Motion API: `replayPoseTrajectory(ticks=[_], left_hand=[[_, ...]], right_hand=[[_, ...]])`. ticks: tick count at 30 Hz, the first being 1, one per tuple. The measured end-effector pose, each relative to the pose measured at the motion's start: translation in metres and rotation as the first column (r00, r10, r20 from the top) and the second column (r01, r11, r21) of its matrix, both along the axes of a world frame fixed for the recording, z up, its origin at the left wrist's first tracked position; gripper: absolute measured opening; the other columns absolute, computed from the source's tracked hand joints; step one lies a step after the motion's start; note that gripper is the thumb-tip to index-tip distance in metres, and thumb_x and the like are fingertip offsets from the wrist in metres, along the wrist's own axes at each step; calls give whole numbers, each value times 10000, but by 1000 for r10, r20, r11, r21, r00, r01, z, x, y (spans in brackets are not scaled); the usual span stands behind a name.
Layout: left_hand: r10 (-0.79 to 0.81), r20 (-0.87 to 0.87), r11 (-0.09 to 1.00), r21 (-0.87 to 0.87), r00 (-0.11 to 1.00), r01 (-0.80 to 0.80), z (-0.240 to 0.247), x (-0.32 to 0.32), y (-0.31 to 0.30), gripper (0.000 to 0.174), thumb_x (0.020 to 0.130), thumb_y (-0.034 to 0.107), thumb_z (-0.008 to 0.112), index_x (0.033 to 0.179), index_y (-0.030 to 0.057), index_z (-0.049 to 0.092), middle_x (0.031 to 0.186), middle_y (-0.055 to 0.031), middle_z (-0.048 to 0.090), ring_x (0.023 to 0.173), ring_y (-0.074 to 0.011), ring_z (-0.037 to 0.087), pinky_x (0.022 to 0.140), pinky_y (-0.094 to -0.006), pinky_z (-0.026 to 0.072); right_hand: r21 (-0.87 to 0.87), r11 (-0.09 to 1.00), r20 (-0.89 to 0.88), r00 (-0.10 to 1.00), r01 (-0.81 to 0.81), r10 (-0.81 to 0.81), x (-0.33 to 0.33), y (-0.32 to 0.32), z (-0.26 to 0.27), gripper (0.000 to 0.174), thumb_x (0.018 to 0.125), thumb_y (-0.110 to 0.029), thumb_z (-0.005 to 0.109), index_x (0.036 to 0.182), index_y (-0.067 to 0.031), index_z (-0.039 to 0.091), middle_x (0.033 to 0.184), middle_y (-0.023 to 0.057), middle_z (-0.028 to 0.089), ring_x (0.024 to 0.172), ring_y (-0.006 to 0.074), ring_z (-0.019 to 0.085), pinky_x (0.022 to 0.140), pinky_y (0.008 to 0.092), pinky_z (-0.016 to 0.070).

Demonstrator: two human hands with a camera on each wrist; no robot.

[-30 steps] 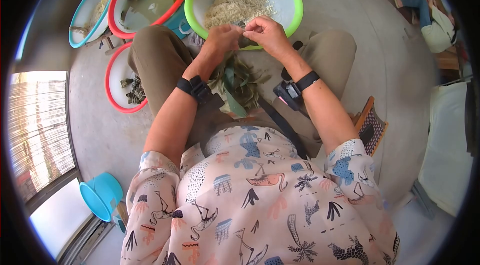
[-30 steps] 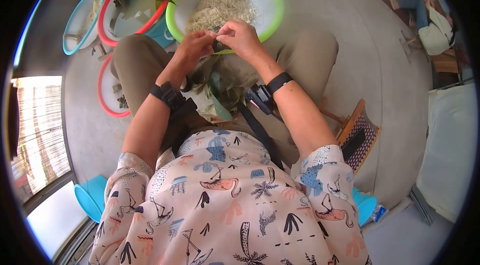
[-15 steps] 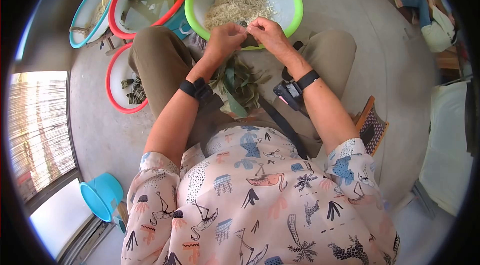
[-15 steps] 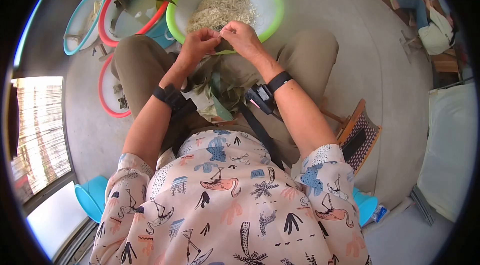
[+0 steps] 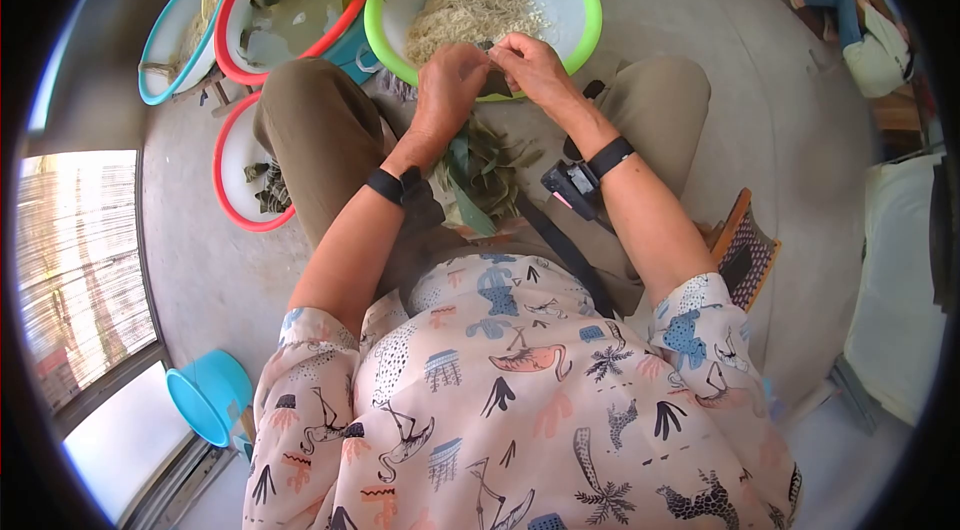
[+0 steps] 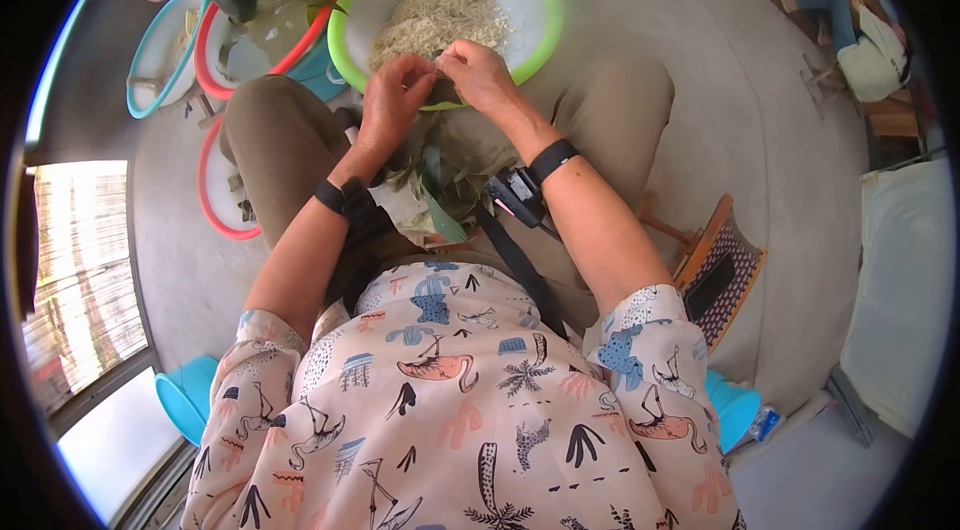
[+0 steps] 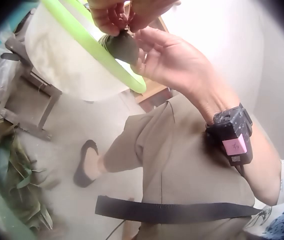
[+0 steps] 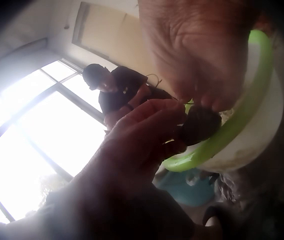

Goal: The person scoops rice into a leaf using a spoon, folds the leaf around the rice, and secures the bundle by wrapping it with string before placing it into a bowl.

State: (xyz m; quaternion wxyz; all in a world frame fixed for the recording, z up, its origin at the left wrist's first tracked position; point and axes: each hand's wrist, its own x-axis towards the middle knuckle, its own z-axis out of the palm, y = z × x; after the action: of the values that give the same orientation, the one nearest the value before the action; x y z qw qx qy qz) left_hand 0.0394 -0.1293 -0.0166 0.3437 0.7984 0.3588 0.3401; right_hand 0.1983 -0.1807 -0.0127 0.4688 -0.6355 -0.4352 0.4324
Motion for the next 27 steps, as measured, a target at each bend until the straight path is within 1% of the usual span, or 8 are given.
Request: replayPoseTrajectory(ticks=[7, 9, 10, 12, 18, 22, 25, 27], left_hand=[[-12, -1, 992, 124, 1000, 12, 8, 5, -4, 136, 802, 68, 668, 927, 29, 634, 807, -100, 617, 711, -208, 617, 662, -320, 492], [-34, 47, 996, 85, 998, 30, 13, 7, -7, 126, 783, 24, 624, 908, 39, 632, 864, -157, 602, 831, -373, 598, 743, -436, 487], [-39, 48, 996, 85, 998, 35, 13, 7, -6, 126, 783, 24, 624, 908, 39, 632, 864, -157, 602, 831, -373, 598, 743, -436, 487], [-37, 7, 981, 191, 999, 35, 13, 8, -6, 126, 813, 26, 638, 939, 41, 640, 823, -115, 584, 729, -265, 611, 657, -353, 485], [-91, -93, 954, 278, 992, 114, 19, 6, -8, 123, 820, 35, 631, 941, 51, 648, 846, -134, 569, 767, -334, 604, 685, -399, 489], [-86, -127, 948, 294, 988, 121, 21, 6, -6, 120, 824, 34, 623, 938, 54, 654, 854, -141, 557, 774, -350, 598, 683, -401, 490], [-114, -112, 950, 277, 987, 141, 16, 7, 0, 137, 824, 72, 635, 956, 40, 649, 805, -128, 572, 738, -303, 611, 665, -388, 487], [-52, -76, 998, 43, 996, 56, 7, 4, 3, 164, 846, 131, 643, 965, 18, 638, 724, -74, 586, 663, -192, 599, 604, -328, 474]], right_hand=[[-96, 995, 15, 1000, 25, -23, 3, 6, 4, 260, 883, -269, 609, 843, -14, 638, 636, 3, 547, 552, 91, 481, 485, 279, 377], [-101, 995, 15, 1000, 13, -12, 5, 7, 4, 276, 878, -276, 605, 835, -7, 649, 633, 13, 554, 543, 96, 479, 482, 283, 375], [-100, 995, 16, 1000, 18, -17, 6, 8, 5, 276, 878, -276, 605, 835, -7, 649, 633, 13, 554, 543, 96, 479, 482, 283, 375], [-127, 992, 12, 1000, 4, -2, 8, 8, 5, 273, 875, -264, 596, 819, -4, 652, 631, 14, 554, 541, 96, 480, 477, 285, 373], [-150, 989, -108, 994, 1, -17, 8, 7, 8, 234, 871, -218, 592, 784, -7, 641, 634, 12, 552, 544, 94, 489, 473, 279, 369], [-164, 986, -114, 993, -24, 5, 8, 6, 10, 210, 874, -199, 591, 771, -19, 620, 659, 14, 555, 545, 93, 490, 475, 274, 382], [-133, 991, -150, 988, 12, -32, 7, 7, 11, 187, 879, -194, 585, 805, -24, 603, 703, 18, 570, 571, 86, 510, 498, 264, 414], [-126, 992, -94, 996, -9, -3, 7, 4, 11, 207, 932, -260, 571, 908, -57, 601, 811, 5, 602, 669, 80, 541, 599, 244, 463]])
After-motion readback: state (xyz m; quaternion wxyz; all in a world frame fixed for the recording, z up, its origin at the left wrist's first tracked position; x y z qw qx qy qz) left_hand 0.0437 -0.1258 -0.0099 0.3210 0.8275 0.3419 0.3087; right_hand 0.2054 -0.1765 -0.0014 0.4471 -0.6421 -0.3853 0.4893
